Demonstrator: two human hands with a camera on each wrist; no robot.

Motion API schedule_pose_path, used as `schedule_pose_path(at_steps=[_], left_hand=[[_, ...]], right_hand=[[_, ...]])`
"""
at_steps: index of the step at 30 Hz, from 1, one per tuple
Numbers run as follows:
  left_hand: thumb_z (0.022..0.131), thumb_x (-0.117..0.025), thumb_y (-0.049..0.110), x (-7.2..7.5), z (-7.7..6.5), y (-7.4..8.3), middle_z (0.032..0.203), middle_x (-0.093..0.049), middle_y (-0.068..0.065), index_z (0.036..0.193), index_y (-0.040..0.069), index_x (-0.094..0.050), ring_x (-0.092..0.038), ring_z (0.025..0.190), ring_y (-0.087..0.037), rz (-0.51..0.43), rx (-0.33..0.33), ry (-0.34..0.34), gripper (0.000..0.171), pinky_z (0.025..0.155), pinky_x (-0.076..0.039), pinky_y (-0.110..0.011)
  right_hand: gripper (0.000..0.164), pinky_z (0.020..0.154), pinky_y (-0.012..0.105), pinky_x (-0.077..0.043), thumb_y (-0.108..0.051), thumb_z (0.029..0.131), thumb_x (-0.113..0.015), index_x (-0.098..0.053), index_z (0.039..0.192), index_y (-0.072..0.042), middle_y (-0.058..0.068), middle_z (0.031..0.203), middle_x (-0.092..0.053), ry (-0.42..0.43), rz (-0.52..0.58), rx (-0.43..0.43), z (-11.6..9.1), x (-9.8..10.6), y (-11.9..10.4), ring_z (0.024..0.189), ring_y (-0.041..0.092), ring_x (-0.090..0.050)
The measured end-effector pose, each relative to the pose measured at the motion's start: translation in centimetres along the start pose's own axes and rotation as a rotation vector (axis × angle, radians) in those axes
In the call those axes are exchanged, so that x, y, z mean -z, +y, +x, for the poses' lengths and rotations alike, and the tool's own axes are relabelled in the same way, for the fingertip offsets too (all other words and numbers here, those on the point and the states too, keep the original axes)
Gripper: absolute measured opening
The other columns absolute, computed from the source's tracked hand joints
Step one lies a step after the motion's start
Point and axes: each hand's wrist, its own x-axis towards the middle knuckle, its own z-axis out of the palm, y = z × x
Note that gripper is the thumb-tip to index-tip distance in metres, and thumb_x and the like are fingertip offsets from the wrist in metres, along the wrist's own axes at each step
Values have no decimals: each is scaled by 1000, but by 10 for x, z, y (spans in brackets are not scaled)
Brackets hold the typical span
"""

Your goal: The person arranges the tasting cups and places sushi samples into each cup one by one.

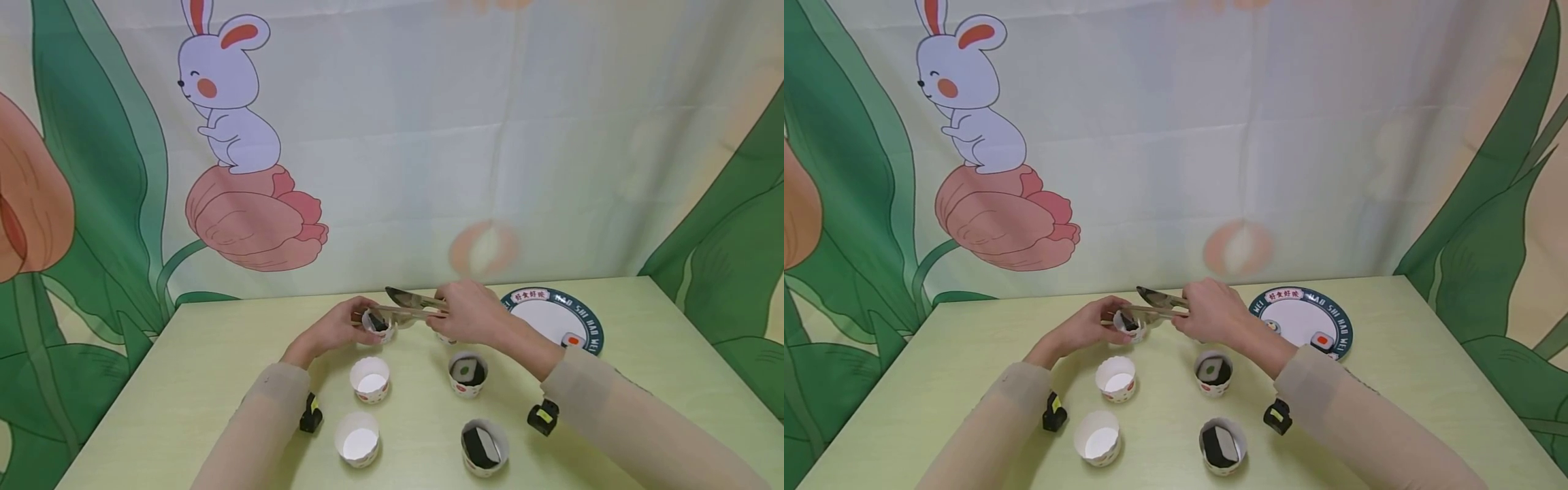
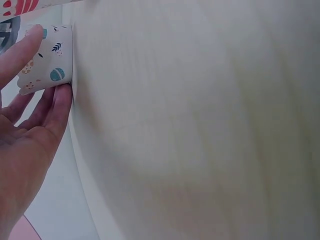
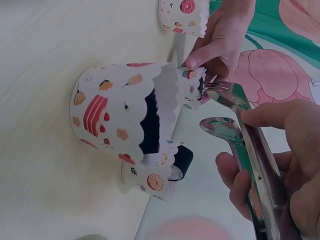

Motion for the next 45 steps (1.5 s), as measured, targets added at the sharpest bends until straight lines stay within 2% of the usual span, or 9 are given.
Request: schedule_pose_path(at_steps=[4,8,13,18,23,28,34,38,45], left_hand=[[85,-85,5,0,-2,0,126,-59,-15,140,-3,-50,-57,113,-32,1,2,-5,66,94,-51,-38],[85,-85,6,1,-4,-1,133,-57,-19,144,-4,-47,-55,121,-35,-13,20,-5,70,103,-49,-44],[86,-84,7,4,-8,-3,134,-56,-20,145,-3,-45,-54,124,-36,-27,28,-15,71,107,-46,-46],[86,-83,7,6,-11,-4,131,-57,-21,145,-4,-45,-55,122,-36,-29,26,-22,71,106,-46,-46],[87,-83,6,10,-16,-3,132,-57,-23,146,-4,-43,-53,126,-39,-39,37,-21,72,108,-45,-48],[87,-82,9,14,-20,-4,134,-56,-24,145,-4,-43,-52,128,-41,-33,50,-22,71,109,-44,-48],[89,-80,10,17,-26,-3,135,-55,-25,144,-5,-44,-51,128,-42,-24,48,-31,68,109,-44,-49],[91,-78,9,18,-30,-4,135,-56,-26,142,-7,-47,-51,128,-42,-3,30,-28,61,108,-44,-50],[94,-75,10,19,-37,-7,131,-59,-23,135,-7,-54,-53,125,-39,5,24,-29,50,107,-44,-47]], right_hand=[[24,47,26,-24,-26,93,-73,-63,78,-11,-7,53,-37,8,15,14,-2,1,2,46,8,-31],[37,49,26,-22,-25,92,-73,-50,66,-15,-8,53,-29,26,31,33,-4,3,6,47,8,-25],[43,50,27,-20,-26,90,-75,-41,65,-17,-9,55,-23,48,58,41,-6,4,11,49,8,-20],[40,51,28,-21,-28,89,-75,-44,68,-15,-9,56,-23,69,60,29,-9,3,16,51,9,-20],[36,49,27,-28,-32,88,-78,-53,69,-13,-9,54,-35,93,42,18,-13,3,22,49,8,-31],[29,47,27,-30,-29,88,-76,-58,71,-13,-9,54,-42,129,7,52,-17,5,29,48,8,-37],[24,50,29,-33,-28,91,-76,-67,84,-6,-5,62,-52,118,-8,48,-23,8,34,53,11,-42],[27,52,30,-38,-28,91,-76,-71,96,-1,-3,71,-59,114,-15,25,-26,9,39,57,13,-47],[24,49,29,-38,-26,91,-77,-70,93,-3,-4,65,-55,105,31,-8,-33,12,45,53,12,-46]])
